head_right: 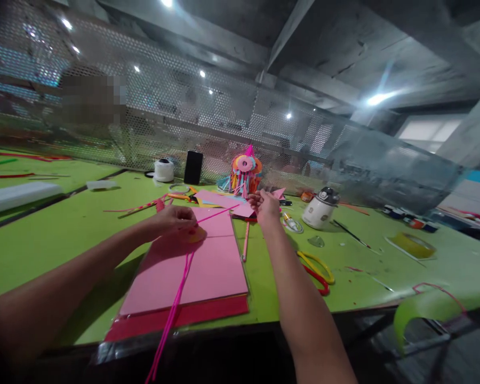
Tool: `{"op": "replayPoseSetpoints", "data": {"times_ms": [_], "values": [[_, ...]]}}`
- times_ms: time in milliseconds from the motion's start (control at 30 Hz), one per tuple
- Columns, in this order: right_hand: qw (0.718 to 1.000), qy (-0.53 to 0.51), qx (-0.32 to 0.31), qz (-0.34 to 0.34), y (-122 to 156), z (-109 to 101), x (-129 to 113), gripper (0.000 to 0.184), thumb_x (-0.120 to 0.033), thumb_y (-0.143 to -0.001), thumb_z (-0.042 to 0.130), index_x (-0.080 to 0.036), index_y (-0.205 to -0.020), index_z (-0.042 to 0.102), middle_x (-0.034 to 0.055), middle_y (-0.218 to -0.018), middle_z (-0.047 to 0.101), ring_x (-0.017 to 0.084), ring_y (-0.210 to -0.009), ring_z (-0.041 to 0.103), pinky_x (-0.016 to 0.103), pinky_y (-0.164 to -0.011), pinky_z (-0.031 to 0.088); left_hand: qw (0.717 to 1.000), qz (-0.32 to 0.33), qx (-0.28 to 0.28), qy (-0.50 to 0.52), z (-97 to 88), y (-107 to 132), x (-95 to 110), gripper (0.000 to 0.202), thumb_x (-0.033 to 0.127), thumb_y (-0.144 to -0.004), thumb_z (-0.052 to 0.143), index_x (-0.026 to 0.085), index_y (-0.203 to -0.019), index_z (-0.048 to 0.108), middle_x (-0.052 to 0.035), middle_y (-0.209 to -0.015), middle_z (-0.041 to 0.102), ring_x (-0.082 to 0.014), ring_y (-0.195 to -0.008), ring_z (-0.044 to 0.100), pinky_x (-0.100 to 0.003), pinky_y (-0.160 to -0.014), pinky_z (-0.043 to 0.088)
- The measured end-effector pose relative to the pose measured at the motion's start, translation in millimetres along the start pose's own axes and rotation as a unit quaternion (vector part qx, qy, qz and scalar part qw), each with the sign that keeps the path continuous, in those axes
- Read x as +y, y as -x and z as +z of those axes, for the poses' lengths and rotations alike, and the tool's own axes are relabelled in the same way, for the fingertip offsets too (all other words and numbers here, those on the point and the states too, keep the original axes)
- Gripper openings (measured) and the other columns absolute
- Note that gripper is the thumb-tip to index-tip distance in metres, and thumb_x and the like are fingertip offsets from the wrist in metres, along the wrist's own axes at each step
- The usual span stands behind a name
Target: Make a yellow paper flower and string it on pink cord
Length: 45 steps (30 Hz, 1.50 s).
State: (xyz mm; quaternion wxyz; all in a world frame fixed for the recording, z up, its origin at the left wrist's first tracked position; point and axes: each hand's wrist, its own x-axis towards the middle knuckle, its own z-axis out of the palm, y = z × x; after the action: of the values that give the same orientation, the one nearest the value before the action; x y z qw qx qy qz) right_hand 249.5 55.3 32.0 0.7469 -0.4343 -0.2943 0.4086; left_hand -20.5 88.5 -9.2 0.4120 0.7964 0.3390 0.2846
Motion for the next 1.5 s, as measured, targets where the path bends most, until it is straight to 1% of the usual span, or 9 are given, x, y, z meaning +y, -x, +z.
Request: {"op": "replayPoseSetpoints", "data": {"times_ms": [167,400,500,667,767,900,1133,1333,1500], "values": [[0.998,-0.015,-0.050,0.021,6.0,3.0,-2.9,0.021,-0.020,-0.087,0.048,-0.015,-0.067,0.053,0.0010,-0.050,0.064,0.009,-0.038,0.056,0.015,-0.036,0.040,0.999,0.006,0.019,-0.030,1.4,1.8,8.0,0.011,0.023,-0.058,0.066,0.014,-0.065,0.068,-0.0037,-0.064,0.066,-0.0173,-0.061,0.057,-0.026,-0.055,0.042],[0.980,-0.027,-0.196,-0.002,45.9,30.3,-11.5,0.017,-0.022,-0.085,0.052,-0.015,-0.071,0.058,0.0008,-0.054,0.063,0.009,-0.043,0.056,0.018,-0.040,0.040,0.988,0.063,0.136,0.029,10.1,6.2,37.4,0.034,0.025,-0.070,0.057,0.014,-0.100,0.065,-0.0105,-0.111,0.064,-0.0223,-0.100,0.058,-0.034,-0.085,0.044],[0.960,-0.014,-0.276,-0.039,64.1,39.3,-10.9,0.015,-0.027,-0.083,0.056,-0.015,-0.074,0.058,0.0010,-0.058,0.064,0.010,-0.045,0.057,0.019,-0.041,0.041,0.977,0.112,0.067,0.167,17.6,11.1,52.8,0.038,0.022,-0.070,0.061,0.013,-0.107,0.063,-0.0128,-0.114,0.065,-0.0240,-0.109,0.055,-0.037,-0.091,0.041],[0.944,-0.009,-0.319,-0.090,70.7,41.7,-5.1,0.018,-0.034,-0.082,0.059,-0.017,-0.076,0.058,0.0006,-0.063,0.066,0.010,-0.047,0.058,0.019,-0.042,0.040,0.969,0.070,-0.040,0.234,27.9,19.4,59.3,0.027,0.025,-0.076,0.063,0.010,-0.098,0.066,-0.0127,-0.091,0.071,-0.0210,-0.093,0.062,-0.037,-0.089,0.041],[0.946,-0.005,-0.313,-0.083,63.8,39.2,-1.8,0.018,-0.034,-0.082,0.059,-0.017,-0.076,0.058,0.0012,-0.064,0.067,0.011,-0.048,0.058,0.019,-0.042,0.040,0.960,0.050,-0.037,0.274,29.4,20.2,56.0,0.022,0.031,-0.077,0.064,0.010,-0.083,0.066,-0.0079,-0.071,0.067,-0.0146,-0.068,0.060,-0.029,-0.069,0.044],[0.955,-0.001,-0.287,-0.072,52.6,36.6,4.2,0.018,-0.034,-0.082,0.058,-0.017,-0.077,0.058,0.0033,-0.071,0.070,0.011,-0.050,0.061,0.020,-0.042,0.042,0.958,0.030,-0.016,0.286,28.1,18.3,54.1,0.021,0.031,-0.078,0.062,0.011,-0.074,0.062,0.0044,-0.045,0.044,-0.0052,-0.041,0.035,-0.020,-0.043,0.023],[0.980,0.017,-0.190,-0.062,45.9,37.4,13.7,0.019,-0.032,-0.082,0.059,-0.016,-0.073,0.058,0.0038,-0.070,0.070,0.010,-0.045,0.059,0.018,-0.038,0.039,0.970,0.029,0.052,0.237,24.2,17.0,54.0,0.019,0.029,-0.077,0.059,0.012,-0.070,0.059,0.0068,-0.041,0.035,-0.0042,-0.039,0.025,-0.020,-0.041,0.016],[0.991,0.017,-0.109,-0.073,49.9,43.0,14.5,0.029,-0.024,-0.084,0.056,-0.015,-0.056,0.054,-0.0027,-0.043,0.055,0.005,-0.034,0.048,0.014,-0.033,0.032,0.967,0.026,0.123,0.221,25.3,13.7,51.5,0.017,0.027,-0.074,0.062,0.012,-0.066,0.060,0.0065,-0.040,0.035,-0.0045,-0.038,0.028,-0.020,-0.040,0.017],[0.998,-0.029,-0.036,-0.044,33.0,31.6,8.5,0.028,-0.024,-0.087,0.052,-0.015,-0.060,0.052,-0.0032,-0.050,0.058,0.004,-0.036,0.049,0.013,-0.034,0.034,0.952,0.030,0.186,0.240,18.1,6.9,42.3,0.015,0.025,-0.073,0.061,0.012,-0.065,0.058,0.0072,-0.037,0.035,-0.0040,-0.036,0.026,-0.019,-0.038,0.016]]}}
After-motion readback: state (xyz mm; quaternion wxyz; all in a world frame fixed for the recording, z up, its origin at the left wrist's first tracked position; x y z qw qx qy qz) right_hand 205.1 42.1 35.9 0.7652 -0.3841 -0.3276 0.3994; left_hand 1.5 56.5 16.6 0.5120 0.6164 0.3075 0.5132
